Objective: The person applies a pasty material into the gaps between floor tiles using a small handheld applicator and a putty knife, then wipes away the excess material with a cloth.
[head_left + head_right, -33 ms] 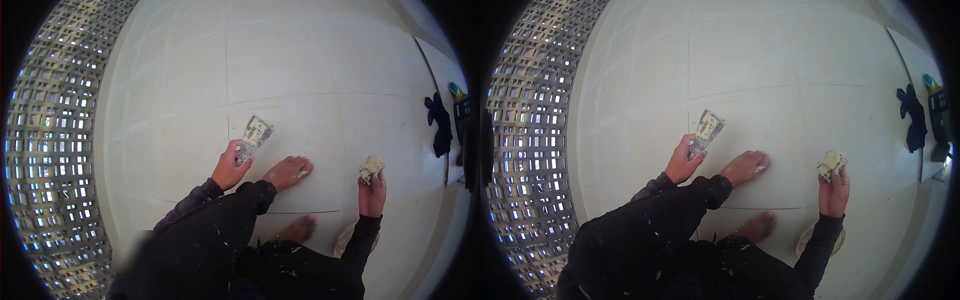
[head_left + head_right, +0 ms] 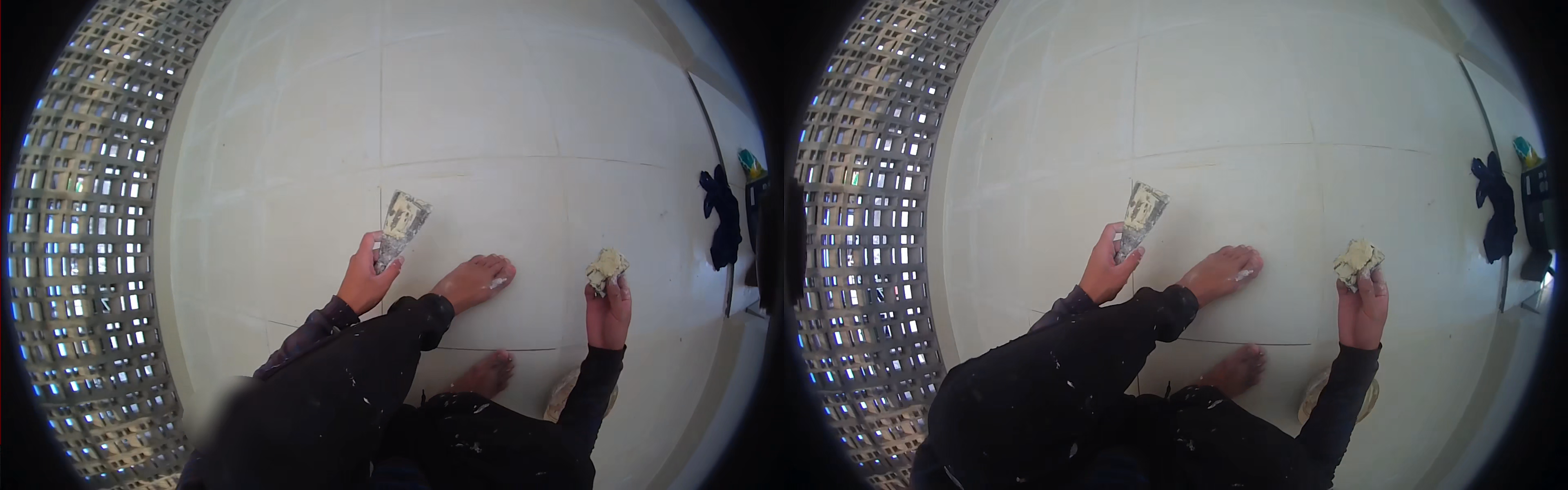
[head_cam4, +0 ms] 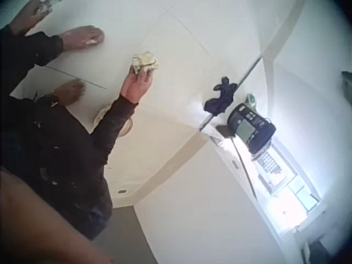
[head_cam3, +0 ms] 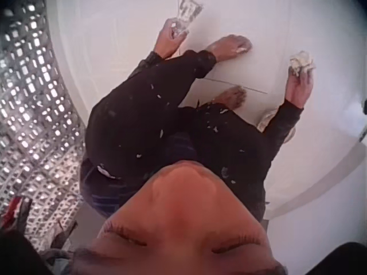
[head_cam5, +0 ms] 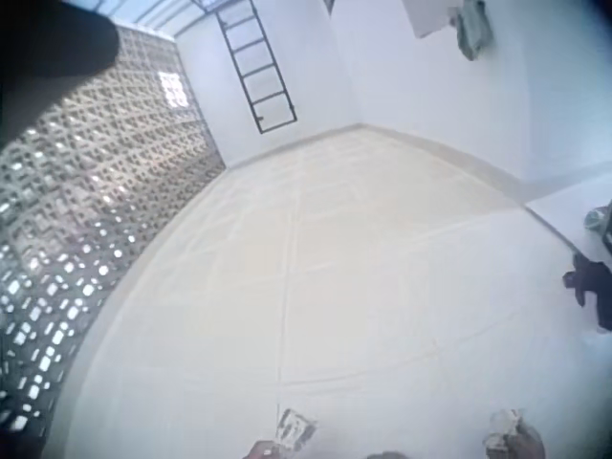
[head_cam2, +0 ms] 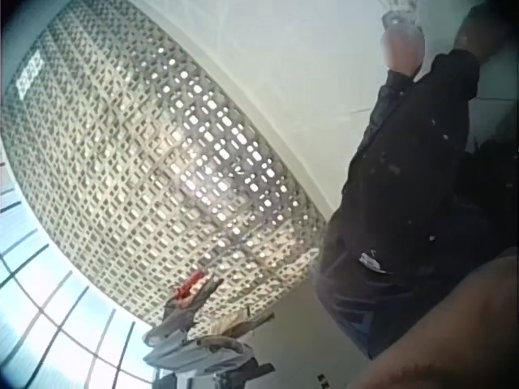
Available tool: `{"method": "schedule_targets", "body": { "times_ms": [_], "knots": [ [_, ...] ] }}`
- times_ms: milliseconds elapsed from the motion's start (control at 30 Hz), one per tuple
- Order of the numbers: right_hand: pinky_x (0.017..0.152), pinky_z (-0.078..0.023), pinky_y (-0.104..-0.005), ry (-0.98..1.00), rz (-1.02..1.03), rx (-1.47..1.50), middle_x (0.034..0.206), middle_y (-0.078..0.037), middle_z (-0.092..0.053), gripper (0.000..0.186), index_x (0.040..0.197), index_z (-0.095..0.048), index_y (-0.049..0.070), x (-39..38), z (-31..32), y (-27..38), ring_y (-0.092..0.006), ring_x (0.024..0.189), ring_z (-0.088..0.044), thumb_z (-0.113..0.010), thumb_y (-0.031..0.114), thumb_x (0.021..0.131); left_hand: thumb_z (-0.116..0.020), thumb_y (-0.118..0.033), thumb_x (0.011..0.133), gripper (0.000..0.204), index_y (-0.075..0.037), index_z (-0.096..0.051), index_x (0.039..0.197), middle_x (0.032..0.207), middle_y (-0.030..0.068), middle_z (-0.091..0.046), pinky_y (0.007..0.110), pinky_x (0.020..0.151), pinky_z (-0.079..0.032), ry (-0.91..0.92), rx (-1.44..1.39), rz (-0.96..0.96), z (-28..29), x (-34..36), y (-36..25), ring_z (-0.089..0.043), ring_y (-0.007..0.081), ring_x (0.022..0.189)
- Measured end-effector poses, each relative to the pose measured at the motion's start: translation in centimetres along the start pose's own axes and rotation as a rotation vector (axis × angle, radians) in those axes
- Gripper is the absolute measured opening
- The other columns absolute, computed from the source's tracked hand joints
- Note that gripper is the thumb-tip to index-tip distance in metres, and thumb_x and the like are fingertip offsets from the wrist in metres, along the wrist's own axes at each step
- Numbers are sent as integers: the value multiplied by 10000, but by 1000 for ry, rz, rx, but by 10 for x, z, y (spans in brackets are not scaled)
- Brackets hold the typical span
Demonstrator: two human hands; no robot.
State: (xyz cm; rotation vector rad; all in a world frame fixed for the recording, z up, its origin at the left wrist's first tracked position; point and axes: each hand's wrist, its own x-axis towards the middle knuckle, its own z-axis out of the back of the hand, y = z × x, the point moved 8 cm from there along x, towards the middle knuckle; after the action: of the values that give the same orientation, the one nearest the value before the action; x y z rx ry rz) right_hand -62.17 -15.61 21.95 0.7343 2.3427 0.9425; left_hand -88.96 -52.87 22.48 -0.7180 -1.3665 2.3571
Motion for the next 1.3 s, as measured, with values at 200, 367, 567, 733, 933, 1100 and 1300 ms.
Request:
{"method": "schedule_targets", "body": {
  "times_ms": [200, 367, 567, 733, 933, 1100, 1300],
  "knots": [
    [980, -479, -335, 342, -188, -122, 1309, -81, -605, 399, 1404, -499, -14, 91, -91, -63, -170, 1162, -586, -554, 57, 1015, -664, -107, 956, 421, -11, -427, 1291, 796, 58, -643, 262, 519, -425, -562, -128, 338, 94, -122, 97, -538, 80, 596],
    [984, -471, -346, 461, -333, -169, 1251, -65, -632, 381, 1370, -520, -12, 100, -161, -118, -154, 1124, -597, -571, 81, 1005, -662, -113, 966, 432, -20, -407, 1302, 747, 27, -595, 244, 459, -394, -861, -129, 422, 158, -197, 116, -490, 70, 538],
    [919, -478, -315, 416, -482, -243, 1225, -49, -651, 379, 1354, -537, -9, 95, -145, -169, -127, 1076, -609, -583, 88, 991, -662, -143, 995, 469, -7, -400, 1359, 775, 16, -593, 240, 488, -399, -864, -22, 414, 171, -200, 115, -491, 58, 570],
    [949, -484, -315, 360, -499, -433, 1228, -69, -645, 418, 1370, -522, -46, 95, -155, -182, -146, 1090, -620, -587, 66, 973, -646, -136, 1010, 470, -5, -404, 1391, 812, 8, -596, 229, 534, -406, -674, -53, 366, 176, -178, 136, -495, 50, 625],
    [1024, -465, -320, 304, -337, -382, 1261, -86, -635, 401, 1352, -516, -52, 136, -190, -232, -161, 1160, -601, -577, 50, 970, -630, -135, 1019, 494, -13, -390, 1434, 884, 10, -610, 218, 559, -418, -518, -248, 309, 167, -129, 162, -510, 45, 675],
    [970, -476, -285, 241, -235, -303, 1191, -70, -646, 401, 1330, -536, -55, 109, -222, -281, -126, 1094, -600, -610, 22, 943, -646, -144, 1009, 488, -16, -412, 1419, 894, 15, -634, 215, 547, -429, -345, -293, 260, 155, -64, 178, -520, 38, 668],
    [895, -514, -296, 268, 176, -856, 1108, -76, -699, 273, 1224, -608, -30, 104, -245, -218, -157, 997, -660, -622, 13, 955, -662, -149, 1000, 514, -3, -409, 1422, 858, 3, -626, 210, 519, -416, -218, -288, 268, 163, -24, 191, -494, 37, 605]
  ]
}}
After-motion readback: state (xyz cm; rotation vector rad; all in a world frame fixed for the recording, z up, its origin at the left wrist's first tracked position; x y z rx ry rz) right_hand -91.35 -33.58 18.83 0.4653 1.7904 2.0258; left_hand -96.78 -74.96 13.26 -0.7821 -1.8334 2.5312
